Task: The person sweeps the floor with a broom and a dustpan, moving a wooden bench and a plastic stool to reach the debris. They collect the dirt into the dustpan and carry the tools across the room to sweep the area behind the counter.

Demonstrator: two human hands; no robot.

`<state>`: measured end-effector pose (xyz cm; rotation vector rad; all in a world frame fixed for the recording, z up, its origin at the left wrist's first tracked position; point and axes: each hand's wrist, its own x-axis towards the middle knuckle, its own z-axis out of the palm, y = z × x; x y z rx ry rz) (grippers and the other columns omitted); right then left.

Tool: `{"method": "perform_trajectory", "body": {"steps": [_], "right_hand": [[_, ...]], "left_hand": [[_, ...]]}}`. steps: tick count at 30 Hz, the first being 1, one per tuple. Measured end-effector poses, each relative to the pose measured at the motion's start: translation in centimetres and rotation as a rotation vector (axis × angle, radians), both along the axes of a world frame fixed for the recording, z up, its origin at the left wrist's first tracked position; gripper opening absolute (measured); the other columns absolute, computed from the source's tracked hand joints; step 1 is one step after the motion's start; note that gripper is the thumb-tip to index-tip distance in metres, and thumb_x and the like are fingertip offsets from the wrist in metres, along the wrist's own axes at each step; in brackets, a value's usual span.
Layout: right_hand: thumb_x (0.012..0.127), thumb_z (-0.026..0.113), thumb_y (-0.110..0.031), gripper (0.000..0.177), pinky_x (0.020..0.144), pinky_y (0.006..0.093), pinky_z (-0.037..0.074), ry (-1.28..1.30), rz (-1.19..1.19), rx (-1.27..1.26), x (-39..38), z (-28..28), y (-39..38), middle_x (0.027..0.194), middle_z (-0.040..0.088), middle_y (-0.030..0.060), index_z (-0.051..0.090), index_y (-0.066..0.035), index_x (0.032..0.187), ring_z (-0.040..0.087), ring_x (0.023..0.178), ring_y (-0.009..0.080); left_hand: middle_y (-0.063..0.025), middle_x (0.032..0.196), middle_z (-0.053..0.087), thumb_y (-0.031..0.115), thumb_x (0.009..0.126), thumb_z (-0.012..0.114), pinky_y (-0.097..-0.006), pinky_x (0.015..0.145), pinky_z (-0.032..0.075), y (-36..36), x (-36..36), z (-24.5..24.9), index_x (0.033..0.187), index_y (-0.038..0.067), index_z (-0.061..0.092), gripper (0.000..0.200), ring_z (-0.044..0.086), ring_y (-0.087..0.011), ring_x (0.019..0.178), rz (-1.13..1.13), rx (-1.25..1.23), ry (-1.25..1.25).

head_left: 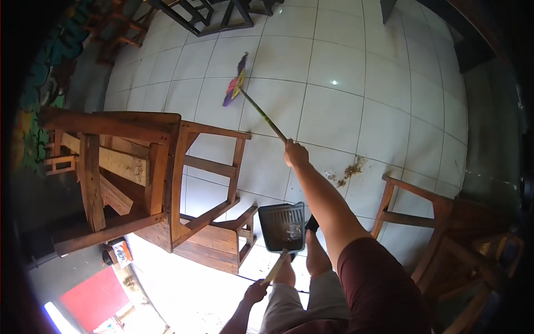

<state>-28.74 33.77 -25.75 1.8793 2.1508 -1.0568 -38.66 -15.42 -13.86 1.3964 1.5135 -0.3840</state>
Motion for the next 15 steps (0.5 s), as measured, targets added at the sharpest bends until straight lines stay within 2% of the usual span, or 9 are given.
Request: {"method": "perform_trajectory", "body": {"steps": [1,2,3,8,10,11,12,13,15], "right_hand": [[0.083,0.041,-0.018,0.022,0.068,0.0404,0.049,0.005,-0.021,-0.017,-1.0,-0.1,1.5,0.082,0.06,0.017,0.048,-0.002,0.096,0.06,0.078,0.0313],[0.083,0.042,-0.018,0.021,0.068,0.0396,0.049,-0.023,-0.023,-0.042,-1.1,-0.2,2.2,0.083,0.061,0.0152,0.051,-0.002,0.094,0.06,0.079,0.0306],[0.083,0.042,-0.018,0.021,0.069,0.0387,0.05,-0.055,-0.015,-0.074,-0.8,-0.4,2.1,0.085,0.061,0.0134,0.054,-0.003,0.092,0.06,0.079,0.0299],[0.087,0.036,-0.03,0.027,0.06,0.0414,0.049,-0.228,0.175,0.149,14.9,-5.3,-10.0,0.08,0.059,0.0154,0.045,-0.005,0.094,0.06,0.068,0.0318],[0.087,0.036,-0.032,0.033,0.061,0.0439,0.048,-0.305,0.143,-0.083,23.9,-2.6,-20.0,0.081,0.058,0.0171,0.039,-0.004,0.105,0.059,0.071,0.034],[0.087,0.037,-0.032,0.035,0.063,0.0454,0.047,-0.35,-0.014,-0.321,27.3,0.5,-24.6,0.081,0.058,0.0185,0.039,-0.004,0.108,0.058,0.073,0.036],[0.087,0.037,-0.03,0.034,0.064,0.046,0.047,-0.302,0.062,-0.09,31.5,1.0,-31.2,0.082,0.057,0.0217,0.04,-0.004,0.109,0.057,0.075,0.0375],[0.087,0.036,-0.029,0.034,0.064,0.0464,0.046,-0.305,-0.01,-0.204,32.7,6.3,-33.9,0.086,0.056,0.0238,0.041,-0.001,0.106,0.056,0.077,0.0387],[0.087,0.037,-0.032,0.035,0.066,0.0471,0.044,-0.327,0.103,-0.33,36.6,9.1,-41.1,0.084,0.056,0.0247,0.048,0.0,0.096,0.055,0.078,0.0401]], "left_hand": [[-0.0114,0.111,0.05,0.019,0.073,0.055,-0.0394,0.068,0.049,-0.3,0.7,0.5,0.102,0.013,0.053,0.03,0.058,-0.0281,0.085,0.028,0.076,0.009],[-0.0128,0.102,0.055,0.022,0.077,0.053,-0.0375,0.067,0.048,1.9,1.7,2.4,0.104,0.01,0.052,0.03,0.059,-0.0273,0.081,0.458,-0.225,-0.037],[-0.0126,0.086,0.059,0.029,0.081,0.049,-0.0348,0.064,0.047,5.2,2.6,4.5,0.103,0.005,0.052,0.032,0.06,-0.0248,0.073,0.646,-0.44,0.016],[-0.0098,0.067,0.058,0.038,0.084,0.044,-0.0289,0.059,0.044,4.0,2.9,3.9,0.098,0.001,0.053,0.04,0.056,-0.0165,0.061,0.853,-0.501,-0.087],[-0.01,0.066,0.057,0.038,0.084,0.044,-0.0293,0.058,0.044,2.7,2.7,2.3,0.098,0.001,0.054,0.04,0.057,-0.017,0.061,0.846,-0.479,-0.12],[-0.011,0.071,0.058,0.036,0.083,0.046,-0.0307,0.06,0.045,2.6,2.7,2.2,0.099,0.002,0.053,0.038,0.058,-0.0189,0.064,0.769,-0.471,-0.106],[-0.0119,0.076,0.059,0.034,0.083,0.047,-0.032,0.061,0.046,2.3,2.5,2.0,0.1,0.004,0.053,0.035,0.059,-0.0208,0.068,0.694,-0.462,-0.089],[-0.0119,0.076,0.059,0.034,0.083,0.047,-0.032,0.061,0.046,0.3,1.8,0.3,0.1,0.004,0.053,0.035,0.059,-0.0208,0.068,0.685,-0.446,-0.104],[-0.0139,0.092,0.058,0.03,0.081,0.051,-0.0361,0.065,0.048,-4.4,0.8,-4.1,0.105,0.009,0.051,0.031,0.059,-0.0262,0.079,-0.179,0.205,-0.088]]}}
